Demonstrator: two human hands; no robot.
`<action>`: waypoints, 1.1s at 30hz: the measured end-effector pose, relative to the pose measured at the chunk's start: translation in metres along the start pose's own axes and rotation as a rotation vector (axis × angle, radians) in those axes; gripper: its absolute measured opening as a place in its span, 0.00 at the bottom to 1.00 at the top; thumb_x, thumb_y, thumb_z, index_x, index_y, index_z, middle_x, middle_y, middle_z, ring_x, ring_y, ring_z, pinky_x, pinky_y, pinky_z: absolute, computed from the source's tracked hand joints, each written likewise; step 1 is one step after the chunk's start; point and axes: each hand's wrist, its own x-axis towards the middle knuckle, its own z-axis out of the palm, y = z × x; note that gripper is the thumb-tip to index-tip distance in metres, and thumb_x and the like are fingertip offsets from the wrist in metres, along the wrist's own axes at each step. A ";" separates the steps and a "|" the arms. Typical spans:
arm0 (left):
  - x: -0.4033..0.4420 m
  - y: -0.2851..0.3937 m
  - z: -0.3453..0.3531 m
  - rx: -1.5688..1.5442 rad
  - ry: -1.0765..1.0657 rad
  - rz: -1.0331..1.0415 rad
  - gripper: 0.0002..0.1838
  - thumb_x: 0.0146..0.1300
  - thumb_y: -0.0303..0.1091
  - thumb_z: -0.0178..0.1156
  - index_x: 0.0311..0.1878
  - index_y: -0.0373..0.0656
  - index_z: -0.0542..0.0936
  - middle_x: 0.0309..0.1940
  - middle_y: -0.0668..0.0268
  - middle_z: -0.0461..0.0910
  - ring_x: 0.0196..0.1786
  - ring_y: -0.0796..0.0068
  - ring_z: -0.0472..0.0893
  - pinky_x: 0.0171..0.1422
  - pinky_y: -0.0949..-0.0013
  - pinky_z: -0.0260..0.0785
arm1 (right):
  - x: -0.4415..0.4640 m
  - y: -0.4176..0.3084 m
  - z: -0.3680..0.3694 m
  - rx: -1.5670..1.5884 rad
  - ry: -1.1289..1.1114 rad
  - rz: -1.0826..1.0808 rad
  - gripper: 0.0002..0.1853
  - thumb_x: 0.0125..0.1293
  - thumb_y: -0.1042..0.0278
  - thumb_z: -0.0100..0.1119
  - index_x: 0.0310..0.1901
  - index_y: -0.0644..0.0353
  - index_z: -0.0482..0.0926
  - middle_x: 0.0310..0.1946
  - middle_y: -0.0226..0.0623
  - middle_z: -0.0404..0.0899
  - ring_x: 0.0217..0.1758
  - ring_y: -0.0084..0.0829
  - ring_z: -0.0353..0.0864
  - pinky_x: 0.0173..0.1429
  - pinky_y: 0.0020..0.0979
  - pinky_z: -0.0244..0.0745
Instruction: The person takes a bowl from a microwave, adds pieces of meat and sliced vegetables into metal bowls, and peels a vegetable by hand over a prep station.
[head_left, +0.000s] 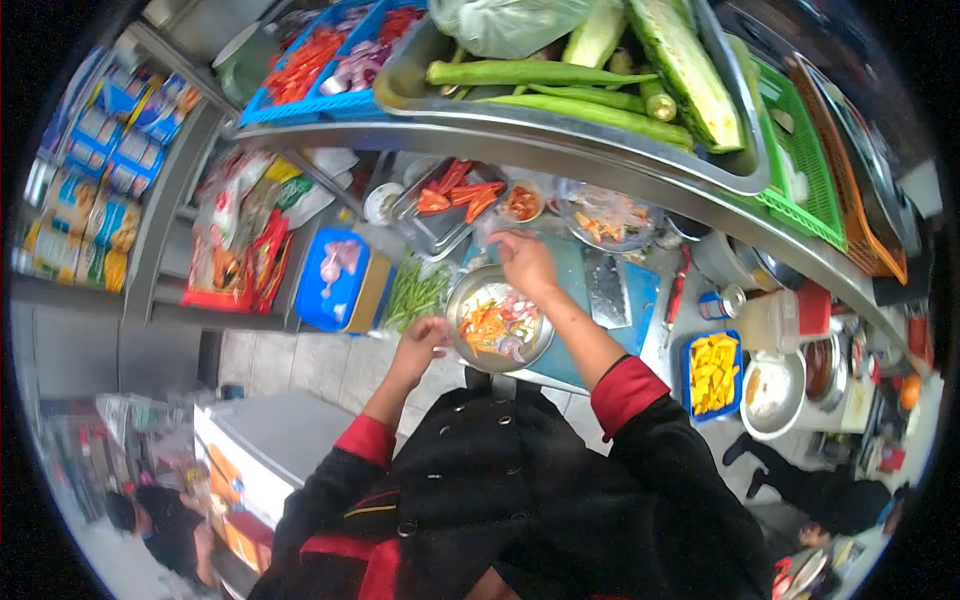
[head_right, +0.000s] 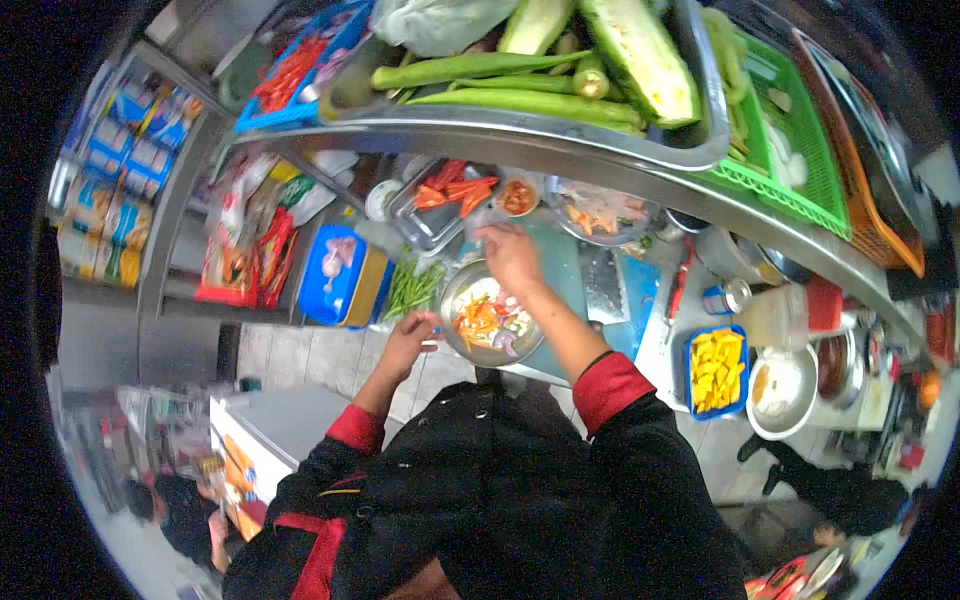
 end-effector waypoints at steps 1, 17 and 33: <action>0.002 -0.003 0.011 -0.023 -0.026 0.014 0.13 0.71 0.40 0.58 0.54 0.46 0.76 0.50 0.67 0.82 0.48 0.70 0.84 0.47 0.66 0.74 | -0.010 0.001 -0.006 -0.111 0.135 -0.085 0.11 0.58 0.77 0.59 0.42 0.58 0.84 0.51 0.50 0.80 0.57 0.49 0.77 0.63 0.37 0.72; 0.035 0.033 0.051 0.140 -0.674 0.059 0.10 0.72 0.36 0.57 0.51 0.43 0.77 0.45 0.64 0.83 0.42 0.76 0.82 0.45 0.72 0.76 | -0.219 -0.024 0.021 -0.152 0.588 0.575 0.16 0.50 0.78 0.59 0.43 0.58 0.83 0.40 0.50 0.80 0.44 0.52 0.81 0.51 0.46 0.76; -0.042 0.021 0.212 0.382 -1.059 -0.079 0.07 0.72 0.29 0.57 0.48 0.36 0.74 0.46 0.58 0.81 0.46 0.68 0.84 0.55 0.67 0.75 | -0.540 0.098 -0.143 0.565 1.766 0.767 0.09 0.65 0.70 0.58 0.47 0.56 0.80 0.36 0.28 0.81 0.38 0.23 0.79 0.40 0.27 0.74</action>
